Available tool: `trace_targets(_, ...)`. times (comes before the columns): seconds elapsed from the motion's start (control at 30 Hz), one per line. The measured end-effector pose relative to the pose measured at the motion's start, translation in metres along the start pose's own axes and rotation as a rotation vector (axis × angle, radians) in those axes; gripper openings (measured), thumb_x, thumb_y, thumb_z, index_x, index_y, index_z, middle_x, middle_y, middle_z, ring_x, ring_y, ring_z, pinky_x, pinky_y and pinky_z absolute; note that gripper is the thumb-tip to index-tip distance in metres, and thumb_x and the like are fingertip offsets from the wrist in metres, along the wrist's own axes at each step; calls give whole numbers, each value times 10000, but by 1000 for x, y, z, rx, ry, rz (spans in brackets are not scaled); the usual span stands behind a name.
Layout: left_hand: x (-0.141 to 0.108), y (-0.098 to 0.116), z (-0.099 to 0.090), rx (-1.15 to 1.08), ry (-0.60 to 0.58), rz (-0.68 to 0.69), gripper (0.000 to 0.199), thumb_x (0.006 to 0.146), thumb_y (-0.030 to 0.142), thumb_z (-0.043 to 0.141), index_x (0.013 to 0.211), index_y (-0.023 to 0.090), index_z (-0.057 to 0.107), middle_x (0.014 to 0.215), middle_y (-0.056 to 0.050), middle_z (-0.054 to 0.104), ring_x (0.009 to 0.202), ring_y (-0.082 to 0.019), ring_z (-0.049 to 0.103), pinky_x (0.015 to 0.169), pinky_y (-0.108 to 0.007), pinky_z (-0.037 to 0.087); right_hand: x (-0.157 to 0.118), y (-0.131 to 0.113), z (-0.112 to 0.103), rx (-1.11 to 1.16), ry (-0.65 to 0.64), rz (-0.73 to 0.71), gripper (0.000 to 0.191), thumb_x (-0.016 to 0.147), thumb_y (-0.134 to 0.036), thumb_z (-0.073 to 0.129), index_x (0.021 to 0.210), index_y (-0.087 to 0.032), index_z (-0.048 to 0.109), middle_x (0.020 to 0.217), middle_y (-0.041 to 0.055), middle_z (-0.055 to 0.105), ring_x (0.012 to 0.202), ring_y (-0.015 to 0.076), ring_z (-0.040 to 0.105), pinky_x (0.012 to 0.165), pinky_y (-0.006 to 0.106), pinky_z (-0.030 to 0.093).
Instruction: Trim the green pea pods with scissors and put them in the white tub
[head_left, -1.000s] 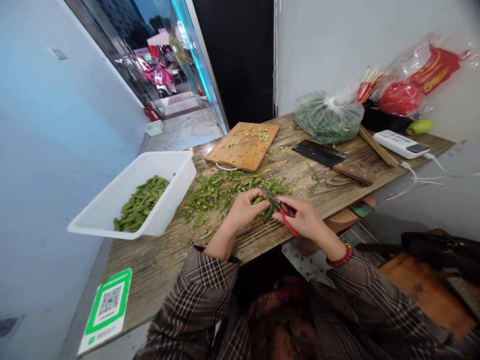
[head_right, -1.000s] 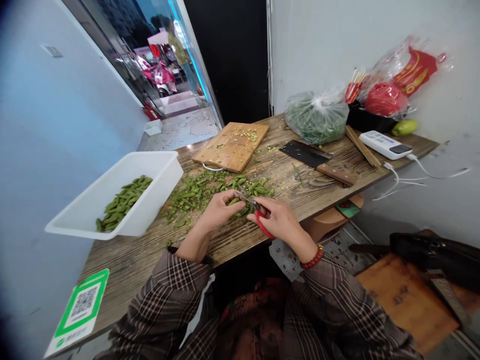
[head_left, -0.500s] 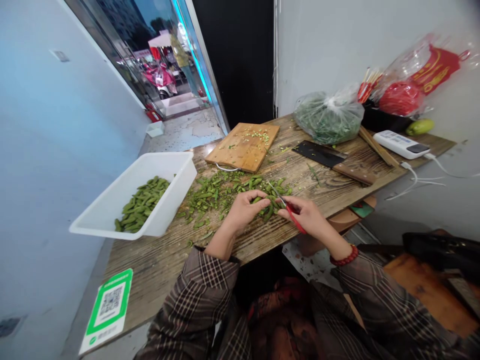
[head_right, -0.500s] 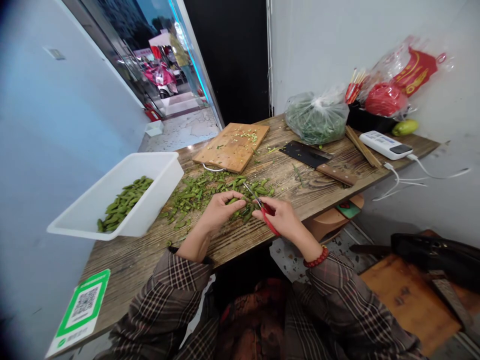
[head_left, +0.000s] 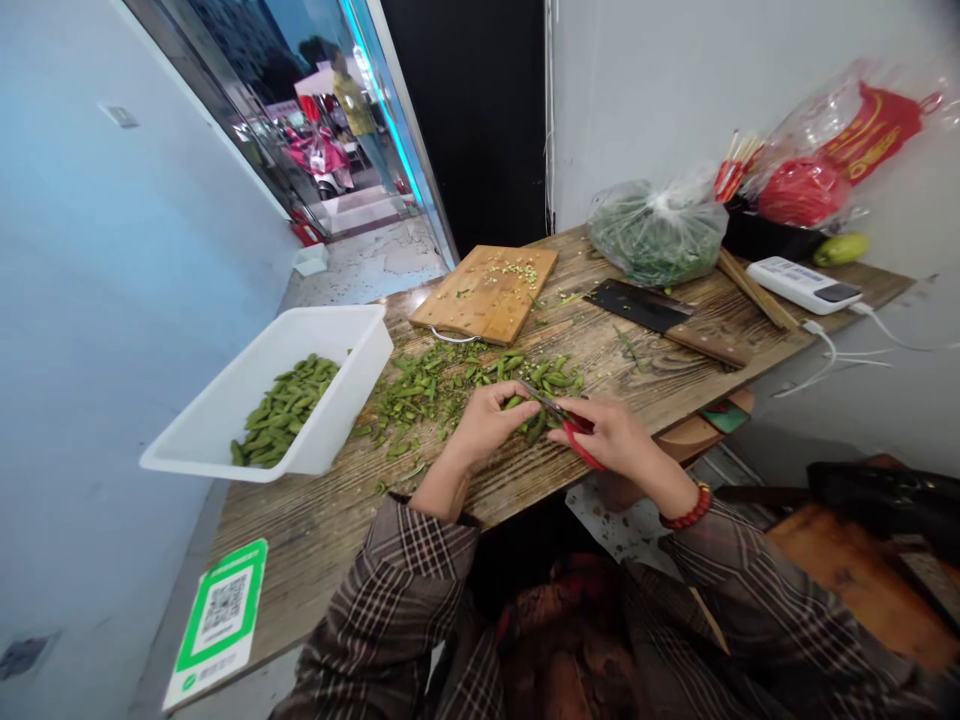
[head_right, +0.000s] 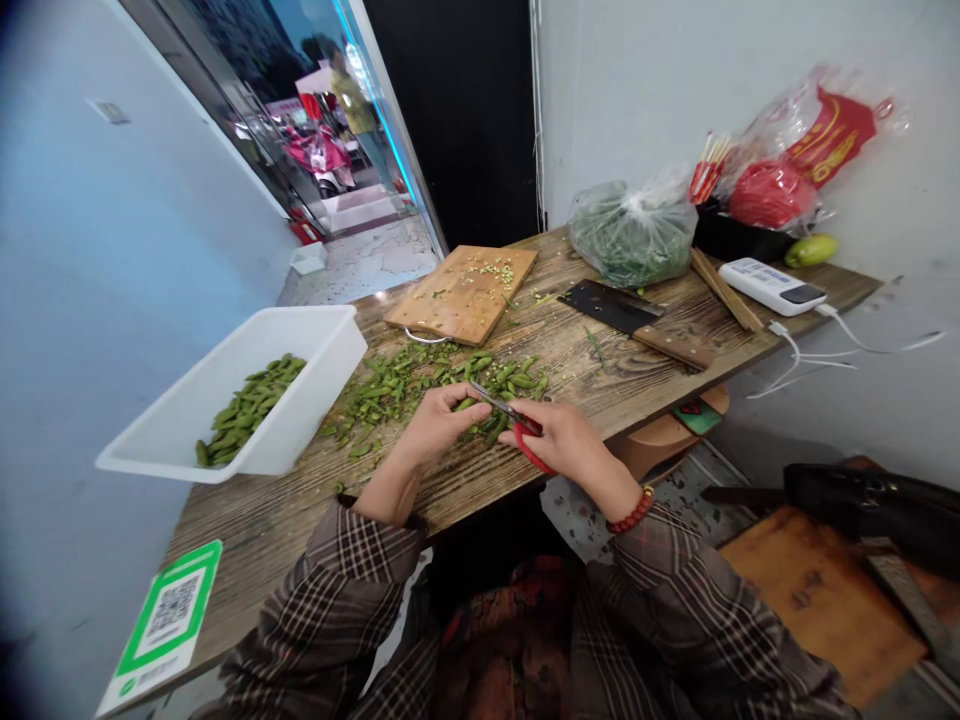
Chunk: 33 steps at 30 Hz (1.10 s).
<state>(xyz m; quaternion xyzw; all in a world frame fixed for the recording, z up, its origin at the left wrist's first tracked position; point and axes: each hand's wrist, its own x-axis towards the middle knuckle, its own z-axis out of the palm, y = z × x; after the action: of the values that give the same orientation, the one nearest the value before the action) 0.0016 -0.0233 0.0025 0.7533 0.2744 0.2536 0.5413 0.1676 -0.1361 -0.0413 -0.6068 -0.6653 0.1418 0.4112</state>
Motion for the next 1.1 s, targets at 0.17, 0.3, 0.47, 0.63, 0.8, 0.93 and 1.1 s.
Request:
trace_targets(0.17,0,2,2,-182,95,-82,215,719,304,705,833,150,608,700,15,595,588,-74,497,514,-176,353,2,-1,2,110,85,140,405,827,-497,608,1072,-181,671,745,16,647,641,152,563,604,259,437)
trace_targets(0.3,0,5,2,-443,104,-159,276,733,307,699,871,163,509,644,20,601,419,-28,366,384,-153,219,2,-6,2,50,142,134,434,814,-492,624,1101,-167,650,706,7,589,606,141,510,578,261,421)
trace_targets(0.47,-1,5,3,-561,51,-143,314,728,294,716,879,164,472,680,-8,657,403,-18,378,368,-134,219,4,-11,7,3,119,27,404,814,-456,638,1101,-171,627,738,9,567,621,139,487,591,267,419)
trace_targets(0.63,-2,4,7,-533,-1,-146,325,726,316,725,873,168,475,685,-11,668,424,-31,433,361,-125,238,8,-13,14,0,136,17,382,829,-463,617,1089,-183,628,746,14,580,635,147,500,601,271,417)
trace_targets(0.8,-2,3,6,-542,-4,-157,314,713,304,732,843,170,480,647,4,650,412,-30,437,362,-123,257,7,-10,15,-15,133,34,365,844,-483,588,1056,-194,658,693,10,604,583,142,504,558,259,398)
trace_targets(0.93,1,3,-2,-672,7,-182,251,733,259,694,866,177,498,676,17,622,449,-44,485,392,-130,347,4,-4,9,11,171,92,406,823,-503,606,1062,-181,674,699,16,632,589,145,531,572,259,418)
trace_targets(1.1,4,0,-12,-748,44,-219,228,762,344,654,809,154,536,808,-30,627,624,-95,595,509,-189,492,-1,4,-2,106,273,209,418,818,-488,615,1093,-180,672,796,27,673,645,150,576,626,268,452)
